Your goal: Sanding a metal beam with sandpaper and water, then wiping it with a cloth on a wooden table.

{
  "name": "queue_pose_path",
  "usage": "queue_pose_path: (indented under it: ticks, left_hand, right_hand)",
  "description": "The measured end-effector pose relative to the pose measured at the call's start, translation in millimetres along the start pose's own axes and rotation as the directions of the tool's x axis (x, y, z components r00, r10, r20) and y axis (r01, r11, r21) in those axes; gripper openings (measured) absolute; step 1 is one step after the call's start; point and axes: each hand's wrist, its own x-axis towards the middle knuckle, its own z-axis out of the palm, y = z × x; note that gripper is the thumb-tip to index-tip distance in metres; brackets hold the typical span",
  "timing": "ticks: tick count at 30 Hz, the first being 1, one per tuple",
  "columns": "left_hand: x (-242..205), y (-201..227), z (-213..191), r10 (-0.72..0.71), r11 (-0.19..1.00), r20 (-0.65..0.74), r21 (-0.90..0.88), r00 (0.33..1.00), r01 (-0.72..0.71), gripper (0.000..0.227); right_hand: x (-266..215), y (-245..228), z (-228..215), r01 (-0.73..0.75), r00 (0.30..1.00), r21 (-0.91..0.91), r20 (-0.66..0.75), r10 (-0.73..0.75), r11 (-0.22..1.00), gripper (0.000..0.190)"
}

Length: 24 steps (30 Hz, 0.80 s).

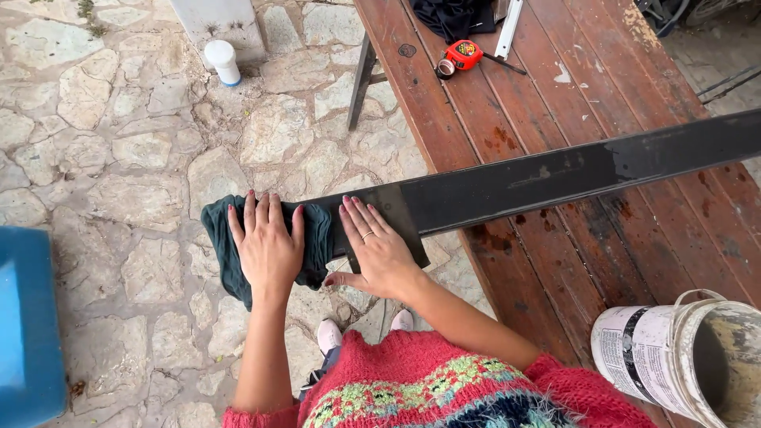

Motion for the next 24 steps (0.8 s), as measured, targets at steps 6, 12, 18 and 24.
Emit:
queue_pose_path:
  ticks: [6,12,18,24]
  left_hand:
    - [-1,1,-4,-0.007,1.000,0.021,0.014,1.000,0.006,0.050]
    - [1,0,-4,0.010,1.000,-0.006,0.005,1.000,-0.010,0.050]
    - [-1,-3,1,0.014,1.000,0.016,0.010,1.000,-0.015,0.050]
    - [3,-5,2,0.038,0.999,0.004,0.013,0.999,-0.038,0.051]
  right_hand:
    - [-51,151,-38,-0.501,0.865,-0.115,-0.041,0.500,0.858,0.102]
    - [-7,-6,-5,-0.066,0.996,-0.024,-0.058,0.064,0.998,0.122]
    - [-62,117,-50,-0.608,0.792,-0.137,-0.030,0.610,0.782,0.100]
    - [11,24,-18,-0.327,0.945,-0.144,-0.074,0.320,0.934,0.117]
